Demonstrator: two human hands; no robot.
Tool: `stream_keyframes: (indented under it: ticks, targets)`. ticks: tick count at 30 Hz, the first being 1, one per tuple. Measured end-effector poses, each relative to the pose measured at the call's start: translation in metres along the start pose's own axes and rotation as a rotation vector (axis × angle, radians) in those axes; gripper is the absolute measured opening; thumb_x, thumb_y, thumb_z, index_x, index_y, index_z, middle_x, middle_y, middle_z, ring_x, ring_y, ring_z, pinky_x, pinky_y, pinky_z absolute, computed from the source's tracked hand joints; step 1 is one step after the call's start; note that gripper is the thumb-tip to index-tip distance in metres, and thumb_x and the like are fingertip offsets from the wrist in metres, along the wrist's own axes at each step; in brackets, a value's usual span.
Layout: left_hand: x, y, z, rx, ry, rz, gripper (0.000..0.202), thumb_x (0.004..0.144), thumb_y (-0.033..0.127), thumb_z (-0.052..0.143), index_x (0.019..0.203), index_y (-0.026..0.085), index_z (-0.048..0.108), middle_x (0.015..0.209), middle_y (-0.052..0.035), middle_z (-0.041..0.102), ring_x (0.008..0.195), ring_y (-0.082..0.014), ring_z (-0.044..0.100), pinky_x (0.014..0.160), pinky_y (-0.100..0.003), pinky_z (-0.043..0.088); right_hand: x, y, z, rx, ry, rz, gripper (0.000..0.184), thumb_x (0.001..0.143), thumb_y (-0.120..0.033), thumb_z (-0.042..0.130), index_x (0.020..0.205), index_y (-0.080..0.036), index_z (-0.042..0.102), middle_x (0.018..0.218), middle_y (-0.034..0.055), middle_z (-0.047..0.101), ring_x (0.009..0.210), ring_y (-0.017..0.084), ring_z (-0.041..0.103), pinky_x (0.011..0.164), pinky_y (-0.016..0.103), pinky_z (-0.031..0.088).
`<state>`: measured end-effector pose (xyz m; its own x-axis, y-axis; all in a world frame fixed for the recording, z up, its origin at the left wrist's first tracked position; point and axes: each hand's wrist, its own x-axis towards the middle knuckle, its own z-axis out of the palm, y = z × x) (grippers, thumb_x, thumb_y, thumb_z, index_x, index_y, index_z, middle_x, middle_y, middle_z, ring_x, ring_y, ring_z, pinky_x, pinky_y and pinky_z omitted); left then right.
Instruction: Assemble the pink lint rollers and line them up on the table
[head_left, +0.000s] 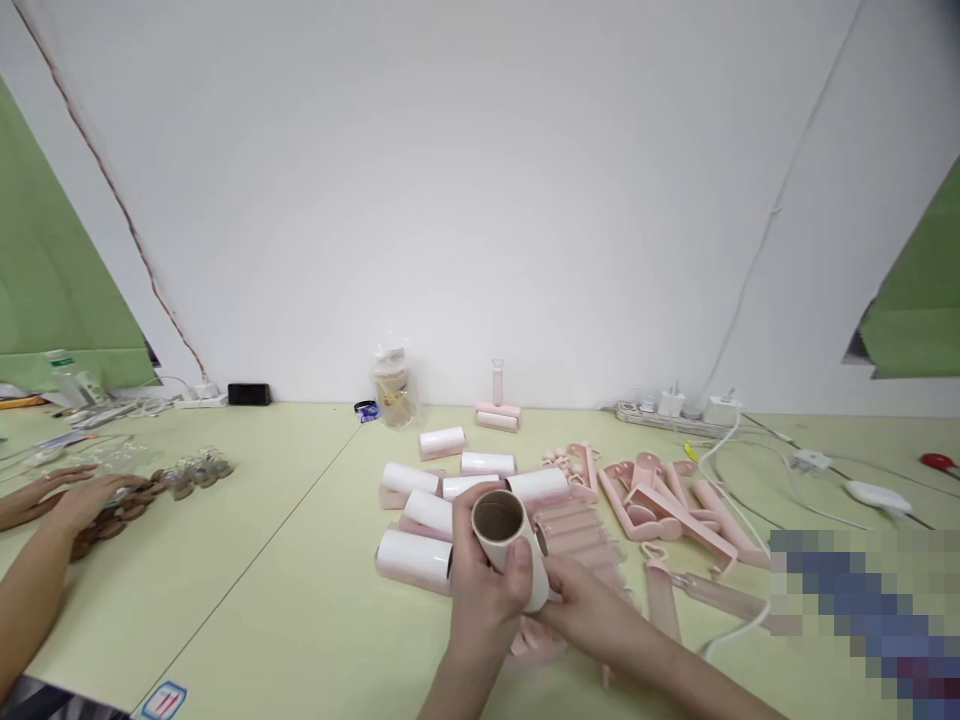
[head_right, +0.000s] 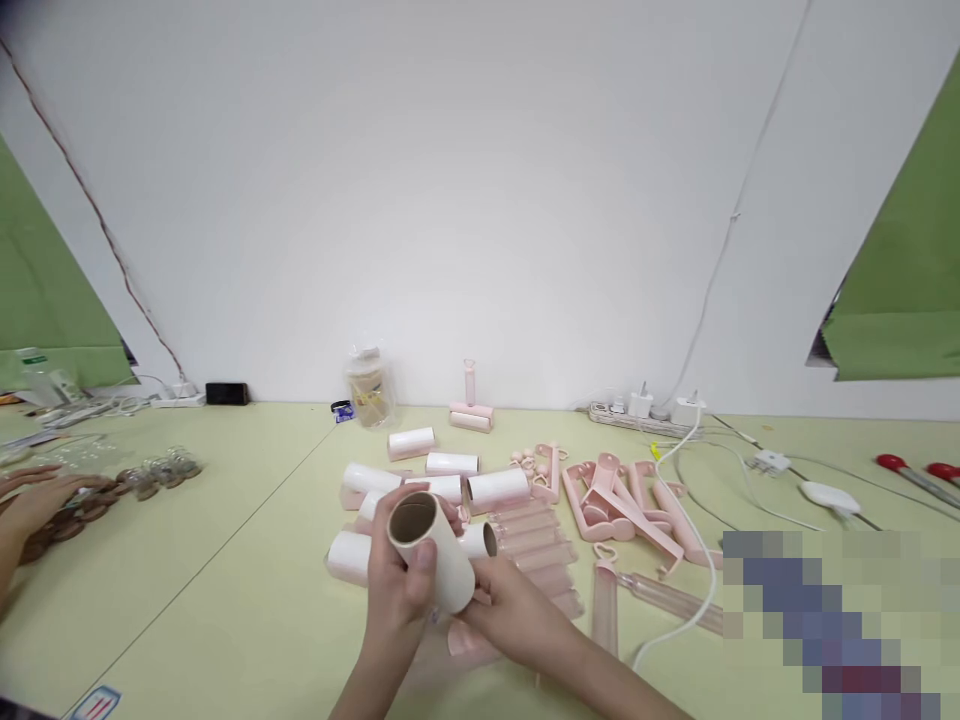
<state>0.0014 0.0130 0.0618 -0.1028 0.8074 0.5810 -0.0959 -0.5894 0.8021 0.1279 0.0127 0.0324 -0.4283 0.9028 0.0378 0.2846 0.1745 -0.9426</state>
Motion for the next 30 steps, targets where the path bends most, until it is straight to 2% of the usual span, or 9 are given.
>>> stream_keyframes:
  ticks: [2,5,8,11,14,19,22,26,30]
  targets:
    - [0.003,0.011,-0.005,-0.022,0.051,0.165,0.039,0.079,0.042,0.053,0.108,0.021,0.039,0.084,-0.0043,0.060,0.074,-0.0186,0.061,0.067,-0.032,0.050,0.003,-0.001,0.004,0.032,0.045,-0.028,0.021,0.075,-0.037,0.060,0.068,-0.017,0.066,0.068,0.0006,0.067,0.073,0.022,0.061,0.068,0.031,0.047]
    - [-0.002,0.019,-0.021,0.186,0.055,0.389,0.046,0.078,0.035,0.056,0.116,0.019,0.034,0.090,-0.0068,0.058,0.076,-0.0195,0.062,0.066,-0.032,0.051,0.002,-0.006,-0.005,0.092,0.164,-0.058,0.028,0.079,-0.044,0.054,0.076,-0.018,0.064,0.079,0.0033,0.067,0.081,0.021,0.061,0.074,0.031,0.045]
    - [-0.015,0.010,-0.034,0.583,-0.240,0.323,0.041,0.077,0.026,0.057,0.114,0.020,0.041,0.096,-0.0084,0.060,0.085,-0.0221,0.062,0.067,-0.032,0.052,-0.007,-0.016,-0.032,0.210,0.405,-0.056,0.033,0.084,-0.050,0.044,0.079,-0.020,0.058,0.075,0.0020,0.062,0.077,0.019,0.060,0.074,0.031,0.045]
    - [-0.031,-0.009,-0.037,0.937,-0.591,0.220,0.035,0.074,0.023,0.063,0.107,0.022,0.050,0.093,-0.0057,0.065,0.084,-0.0254,0.062,0.065,-0.034,0.051,-0.024,-0.026,-0.064,0.307,0.558,-0.036,0.035,0.085,-0.054,0.038,0.076,-0.023,0.051,0.060,-0.0042,0.049,0.054,0.013,0.053,0.057,0.026,0.043]
    - [-0.041,-0.023,-0.035,1.153,-0.690,0.217,0.037,0.070,0.026,0.068,0.104,0.020,0.056,0.093,-0.0066,0.067,0.083,-0.0282,0.062,0.071,-0.039,0.050,-0.045,-0.025,-0.089,-0.048,0.460,0.042,0.035,0.084,-0.052,0.042,0.069,-0.023,0.053,0.055,-0.0047,0.043,0.049,0.012,0.043,0.048,0.023,0.034]
    - [-0.043,-0.023,-0.031,1.236,-0.847,0.123,0.040,0.060,0.024,0.077,0.096,0.016,0.061,0.088,-0.0084,0.068,0.078,-0.0295,0.062,0.065,-0.039,0.050,-0.075,-0.003,-0.101,-0.692,0.044,0.157,0.020,0.080,-0.036,0.052,0.067,-0.023,0.060,0.065,0.0004,0.059,0.060,0.018,0.053,0.053,0.026,0.035]
    - [-0.042,-0.019,-0.022,1.220,-0.857,0.154,0.041,0.058,0.025,0.079,0.093,0.016,0.061,0.094,-0.0105,0.066,0.081,-0.0302,0.060,0.068,-0.040,0.049,-0.085,0.014,-0.099,-0.780,-0.013,0.213,0.016,0.080,-0.029,0.049,0.071,-0.024,0.061,0.068,0.0010,0.063,0.061,0.018,0.056,0.053,0.025,0.033]
    - [-0.050,-0.028,-0.016,1.222,-0.872,0.161,0.046,0.061,0.028,0.074,0.101,0.011,0.058,0.089,-0.0138,0.065,0.077,-0.0308,0.060,0.072,-0.044,0.046,-0.089,0.031,-0.097,-0.824,-0.009,0.280,0.016,0.072,-0.040,0.059,0.077,-0.025,0.061,0.071,0.0011,0.064,0.063,0.021,0.057,0.053,0.025,0.032]
    - [-0.062,-0.047,-0.045,1.125,-0.985,0.246,0.035,0.066,0.020,0.067,0.098,0.013,0.056,0.099,-0.0119,0.063,0.086,-0.0266,0.058,0.077,-0.036,0.044,-0.089,0.040,-0.093,-0.890,-0.008,0.328,0.020,0.062,-0.038,0.067,0.072,-0.024,0.056,0.069,0.0005,0.064,0.062,0.022,0.056,0.052,0.025,0.029]
